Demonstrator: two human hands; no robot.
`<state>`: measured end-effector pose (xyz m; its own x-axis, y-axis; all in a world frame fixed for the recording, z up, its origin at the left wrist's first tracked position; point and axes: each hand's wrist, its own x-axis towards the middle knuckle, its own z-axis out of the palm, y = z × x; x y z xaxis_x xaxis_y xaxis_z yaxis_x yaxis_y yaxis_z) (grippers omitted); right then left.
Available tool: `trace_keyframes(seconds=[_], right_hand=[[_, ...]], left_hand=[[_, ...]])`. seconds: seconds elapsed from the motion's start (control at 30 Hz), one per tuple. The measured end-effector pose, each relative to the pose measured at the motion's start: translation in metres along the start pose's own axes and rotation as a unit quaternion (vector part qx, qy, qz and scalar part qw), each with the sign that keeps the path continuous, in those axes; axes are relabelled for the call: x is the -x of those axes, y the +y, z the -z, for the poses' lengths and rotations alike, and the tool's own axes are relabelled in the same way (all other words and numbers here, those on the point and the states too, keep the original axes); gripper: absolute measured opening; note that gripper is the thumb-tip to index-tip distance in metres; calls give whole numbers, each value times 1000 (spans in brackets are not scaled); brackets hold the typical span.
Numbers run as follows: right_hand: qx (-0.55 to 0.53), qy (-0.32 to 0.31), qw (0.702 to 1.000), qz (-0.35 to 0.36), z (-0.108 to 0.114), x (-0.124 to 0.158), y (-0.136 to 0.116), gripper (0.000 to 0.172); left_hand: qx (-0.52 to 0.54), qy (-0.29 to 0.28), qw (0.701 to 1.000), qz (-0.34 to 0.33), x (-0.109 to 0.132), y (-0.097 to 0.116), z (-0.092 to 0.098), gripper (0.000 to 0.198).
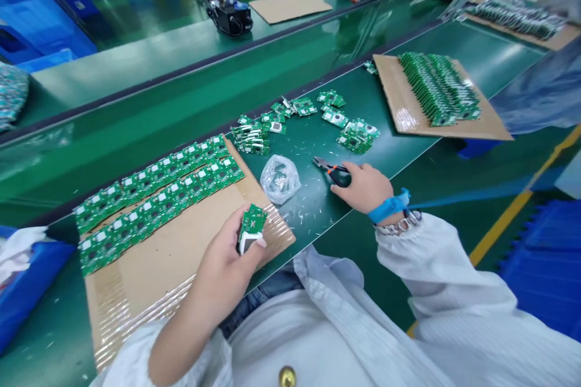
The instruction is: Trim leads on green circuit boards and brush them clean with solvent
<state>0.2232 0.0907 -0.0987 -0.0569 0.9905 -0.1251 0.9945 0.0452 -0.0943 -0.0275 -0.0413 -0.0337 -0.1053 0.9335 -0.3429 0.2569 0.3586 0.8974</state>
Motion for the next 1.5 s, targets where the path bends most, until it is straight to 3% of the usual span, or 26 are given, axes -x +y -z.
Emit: trace_keyframes(seconds=[0.1,0.23,0.33,0.4,0.43,0.53,0.67,0.87,1.03,1.17,1.4,1.5], right_hand=[[-44,28,999,12,-5,-7,-9,65],[-233,43,970,61,28,16,-42,44],[-329,-93,927,152,56,59,-86,26],[-441,-238,836,224,62,88,-121,28],[-449,-269,818,240,61,101,-138,27],[-447,-271,814,252,48,123,-185,30],[-455,-294,799,262,36,134,-229,29],[-481,-404,754,195,23,144,-286,20],[-433,-437,767,183,-8,139,-321,14],[-397,-393,805,199,-25,134,-336,14],[-347,-254,873,230,-39,132,-350,8],[-332,-213,887,240,-38,134,-349,24]], left_hand=[[-34,46,998,-29,15,-8,1,48],[-108,129,984,-57,32,-12,5,52],[-189,196,956,-110,39,-19,7,50],[-227,228,932,-164,42,-27,11,50],[-242,238,923,-183,44,-33,13,51],[-266,250,909,-202,54,-50,27,56],[-243,235,917,-211,74,-71,55,61],[-152,272,942,-128,97,-92,95,57],[-144,326,934,7,99,-112,137,42],[-188,361,911,70,99,-131,164,28],[-264,377,880,116,102,-146,166,13],[-287,374,874,115,103,-147,164,16]])
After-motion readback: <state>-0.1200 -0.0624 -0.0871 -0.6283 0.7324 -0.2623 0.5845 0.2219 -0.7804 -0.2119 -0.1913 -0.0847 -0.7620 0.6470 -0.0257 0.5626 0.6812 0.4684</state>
